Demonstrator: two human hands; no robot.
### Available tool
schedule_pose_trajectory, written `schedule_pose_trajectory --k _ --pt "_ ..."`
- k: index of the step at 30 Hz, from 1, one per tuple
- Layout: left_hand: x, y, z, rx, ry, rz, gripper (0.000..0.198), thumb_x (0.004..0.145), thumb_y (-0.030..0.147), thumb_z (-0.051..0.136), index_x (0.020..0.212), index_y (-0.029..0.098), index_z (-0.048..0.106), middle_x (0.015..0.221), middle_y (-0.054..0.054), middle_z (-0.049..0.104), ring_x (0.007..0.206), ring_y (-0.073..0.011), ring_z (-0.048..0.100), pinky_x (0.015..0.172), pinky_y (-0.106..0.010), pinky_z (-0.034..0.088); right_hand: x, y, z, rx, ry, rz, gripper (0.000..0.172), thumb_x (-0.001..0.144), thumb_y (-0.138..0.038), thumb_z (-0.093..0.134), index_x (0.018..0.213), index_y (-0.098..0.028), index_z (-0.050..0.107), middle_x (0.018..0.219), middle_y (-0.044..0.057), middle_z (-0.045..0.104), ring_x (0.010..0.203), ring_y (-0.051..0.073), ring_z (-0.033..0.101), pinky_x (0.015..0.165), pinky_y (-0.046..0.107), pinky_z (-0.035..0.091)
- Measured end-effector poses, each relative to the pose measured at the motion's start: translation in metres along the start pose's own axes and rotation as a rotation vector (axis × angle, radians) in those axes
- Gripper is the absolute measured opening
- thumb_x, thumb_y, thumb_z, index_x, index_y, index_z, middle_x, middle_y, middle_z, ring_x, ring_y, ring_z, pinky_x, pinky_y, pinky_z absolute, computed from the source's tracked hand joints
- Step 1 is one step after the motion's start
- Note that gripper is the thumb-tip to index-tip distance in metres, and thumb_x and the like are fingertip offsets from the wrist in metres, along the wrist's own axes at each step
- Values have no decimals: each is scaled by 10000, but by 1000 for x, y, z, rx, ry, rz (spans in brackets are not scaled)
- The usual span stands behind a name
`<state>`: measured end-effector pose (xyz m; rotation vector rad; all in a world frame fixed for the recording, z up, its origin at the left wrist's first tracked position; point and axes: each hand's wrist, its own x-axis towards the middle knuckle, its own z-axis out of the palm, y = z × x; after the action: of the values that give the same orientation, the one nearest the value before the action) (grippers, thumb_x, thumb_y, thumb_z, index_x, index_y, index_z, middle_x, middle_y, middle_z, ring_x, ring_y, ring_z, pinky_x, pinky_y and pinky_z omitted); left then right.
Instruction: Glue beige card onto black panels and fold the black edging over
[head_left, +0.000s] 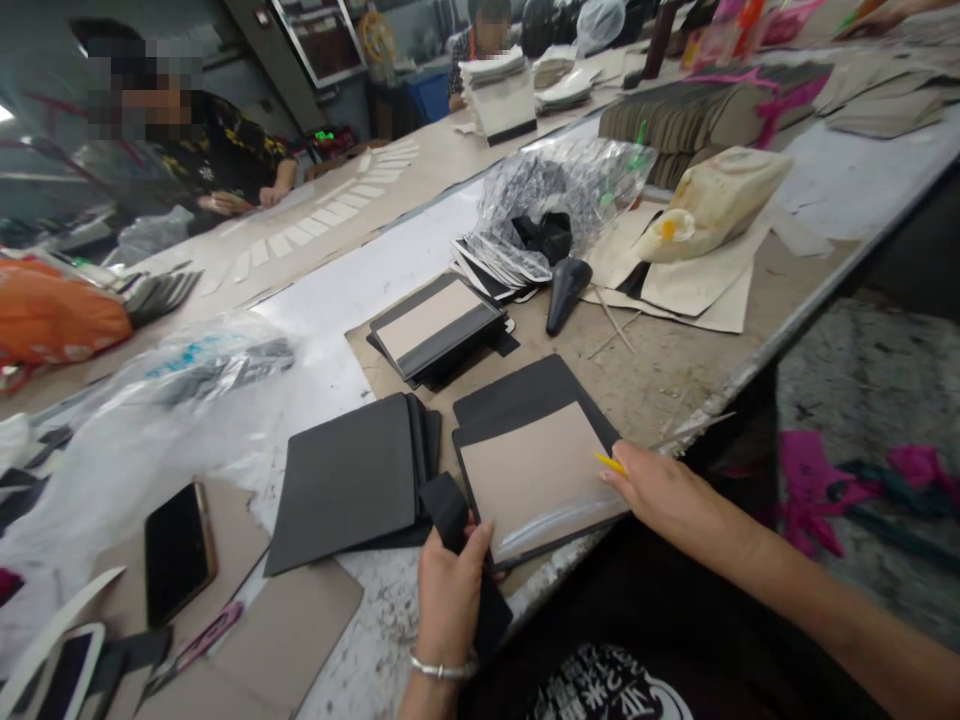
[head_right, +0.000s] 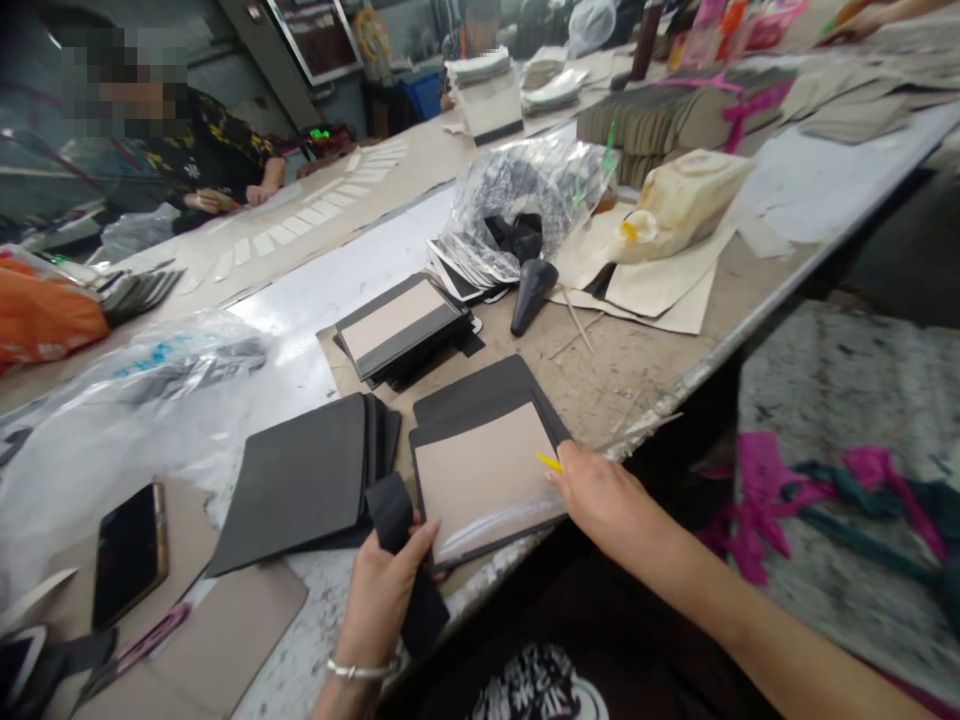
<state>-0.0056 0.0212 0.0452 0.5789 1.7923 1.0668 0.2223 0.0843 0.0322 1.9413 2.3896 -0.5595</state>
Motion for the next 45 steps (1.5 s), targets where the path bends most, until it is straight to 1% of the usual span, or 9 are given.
schedule_pose_trajectory --k 4,7,10,14,20,26,31,37,45 --pt "1 2 -1 -9 -62 27 323 584 353 740 750 150 551 609 39 513 476 -121 511 378 -249 502 2 -1 -5 -43 -36 -2 140 884 -301 428 803 -192 466 683 73 604 656 232 625 521 274 352" --pt "0 4 -2 1 -96 24 324 610 336 734 817 145 576 659 9 564 507 -135 540 385 -255 514 3 -1 -6 -54 -33 -9 137 881 -295 438 800 -191 472 686 77 605 657 230 622 520 275 352" --pt "-1 7 -1 -4 -110 11 349 639 286 724 924 140 587 738 -32 629 516 -141 562 377 -250 512 2 -1 -7 -61 -18 -19 136 880 -292 447 796 -190 479 690 81 607 655 220 618 527 271 352" --pt "-1 9 1 -26 -97 17 333 662 221 708 961 133 591 758 -44 651 448 -119 540 341 -230 483 3 -1 -11 -56 -37 -22 148 880 -302 447 790 -190 482 694 76 614 680 216 621 543 262 356" --pt "1 5 0 -12 -77 43 224 676 170 672 886 124 608 689 -22 633 429 -117 530 346 -239 494 6 -3 -17 -61 -68 -13 168 892 -305 426 807 -177 495 720 71 626 716 198 621 575 244 359" --pt "3 5 0 43 -85 34 123 701 160 643 810 106 622 627 -14 610 454 -127 536 362 -246 512 4 -7 -13 -145 -67 24 190 893 -320 427 852 -155 511 755 100 642 739 233 634 572 263 351" --pt "3 7 0 58 -104 20 157 723 150 618 872 102 611 674 -18 617 490 -132 553 386 -255 532 5 -9 -11 -181 -81 52 184 894 -322 425 864 -160 505 748 101 643 728 241 640 548 268 335" --pt "2 5 -3 60 -167 41 221 764 204 578 964 110 587 647 1 599 443 -110 523 367 -230 511 6 -6 -8 -173 -77 51 191 889 -333 432 854 -159 499 746 112 640 733 263 644 547 283 352" --pt "3 7 -1 17 -182 50 268 686 237 624 910 97 574 650 -4 605 351 -69 451 292 -189 420 7 -4 -1 -139 -43 34 178 891 -314 399 842 -170 491 733 114 635 716 263 643 542 289 363"
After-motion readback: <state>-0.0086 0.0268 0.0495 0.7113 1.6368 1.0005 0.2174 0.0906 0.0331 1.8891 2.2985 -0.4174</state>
